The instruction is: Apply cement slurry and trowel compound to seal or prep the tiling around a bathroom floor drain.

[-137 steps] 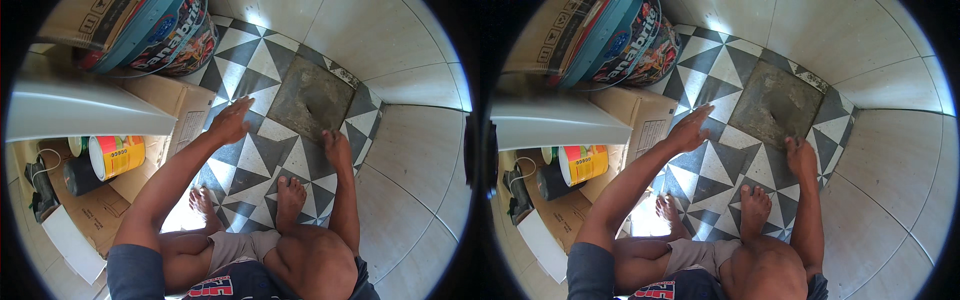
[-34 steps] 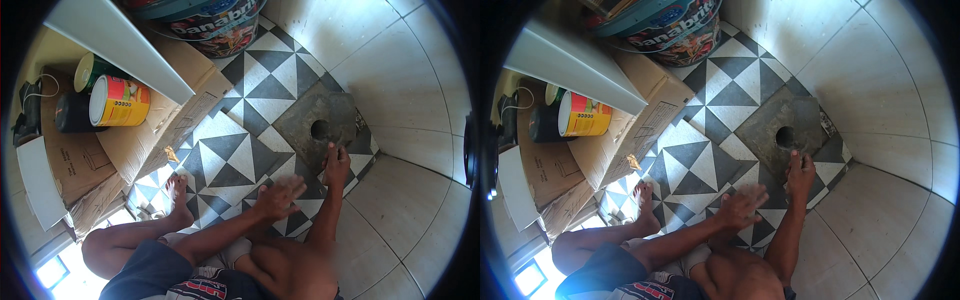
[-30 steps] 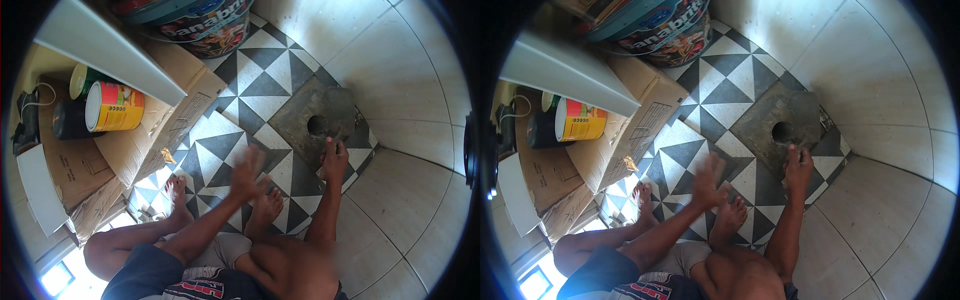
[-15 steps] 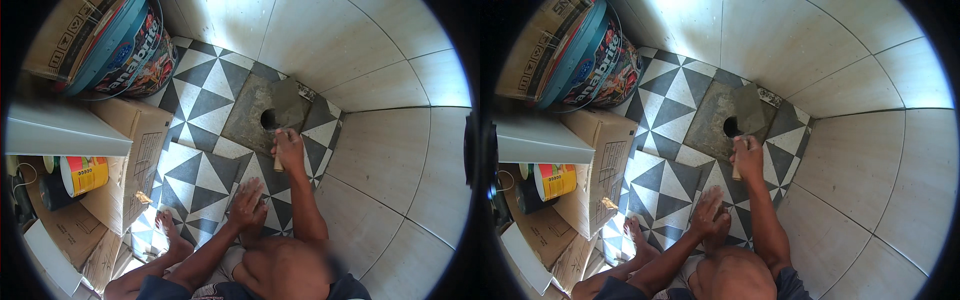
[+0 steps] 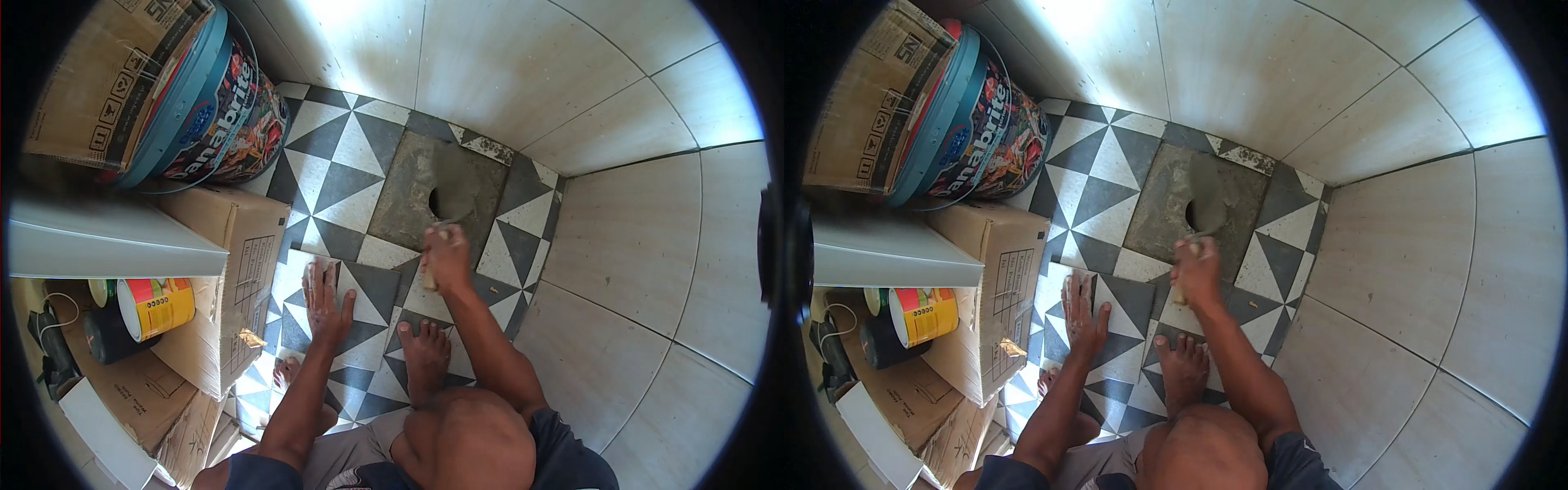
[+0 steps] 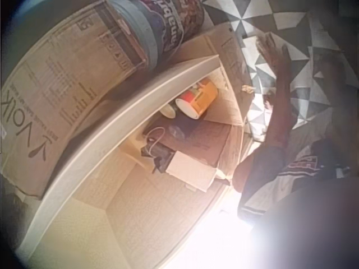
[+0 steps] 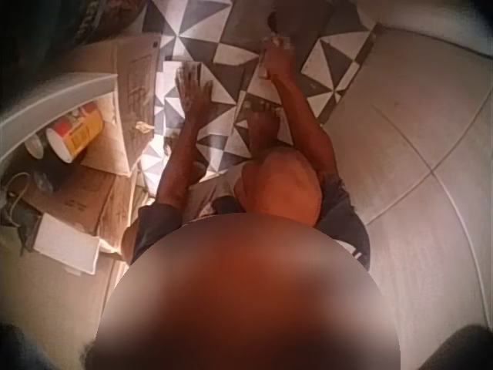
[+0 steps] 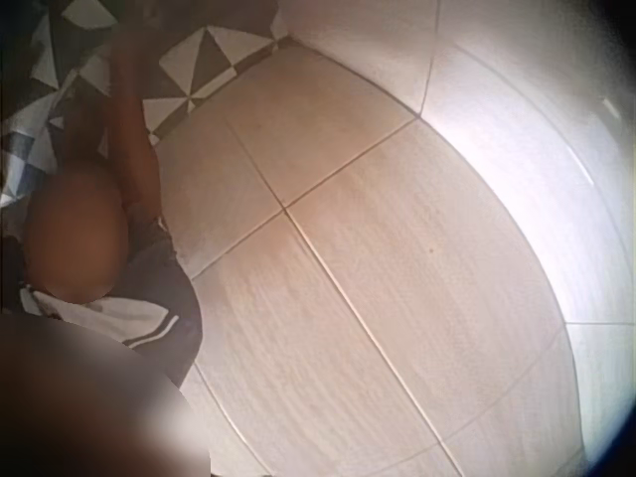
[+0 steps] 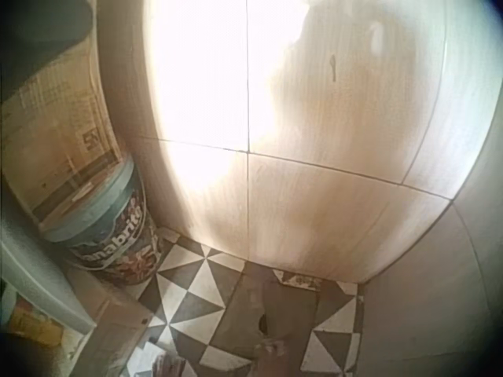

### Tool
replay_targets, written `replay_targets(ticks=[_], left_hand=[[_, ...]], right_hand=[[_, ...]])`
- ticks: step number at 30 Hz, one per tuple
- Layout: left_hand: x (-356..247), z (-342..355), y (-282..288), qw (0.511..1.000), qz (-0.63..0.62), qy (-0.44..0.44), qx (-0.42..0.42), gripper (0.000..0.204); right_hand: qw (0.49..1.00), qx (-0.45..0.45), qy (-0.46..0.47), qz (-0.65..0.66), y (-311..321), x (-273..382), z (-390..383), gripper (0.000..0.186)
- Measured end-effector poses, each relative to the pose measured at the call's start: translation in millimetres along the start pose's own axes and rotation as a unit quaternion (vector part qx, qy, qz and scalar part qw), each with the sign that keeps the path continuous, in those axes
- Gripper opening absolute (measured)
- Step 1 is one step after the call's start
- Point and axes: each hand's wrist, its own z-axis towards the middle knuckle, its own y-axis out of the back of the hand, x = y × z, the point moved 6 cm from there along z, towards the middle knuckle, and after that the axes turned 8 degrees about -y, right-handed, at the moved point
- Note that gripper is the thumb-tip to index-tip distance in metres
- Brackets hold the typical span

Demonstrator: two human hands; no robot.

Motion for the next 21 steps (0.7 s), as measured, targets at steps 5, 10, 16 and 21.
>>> replay_targets(ticks=[5,10,16,21], left_hand=[[19.9,-34.1,-3.1,0.999,0.024,0.033,0.026,0.075],[-5.7,-42.3,-15.5,0.998,0.031,0.016,0.055,0.083],[-68.6,-67.9,-35.7,0.98,-0.129,-0.111,0.108,0.075],[-118.1,-73.2,-43.5,0.948,-0.229,-0.177,0.129,0.061]], right_hand=[[0.993,-0.072,0.068,0.064,19.1,18.0,2.0,0.023],[0.997,0.066,0.016,0.034,-36.0,16.7,2.8,0.018],[0.998,-0.027,0.036,0.037,-22.9,14.2,16.6,0.02],[0.998,-0.029,0.059,0.006,20.5,26.0,4.5,0.021]])
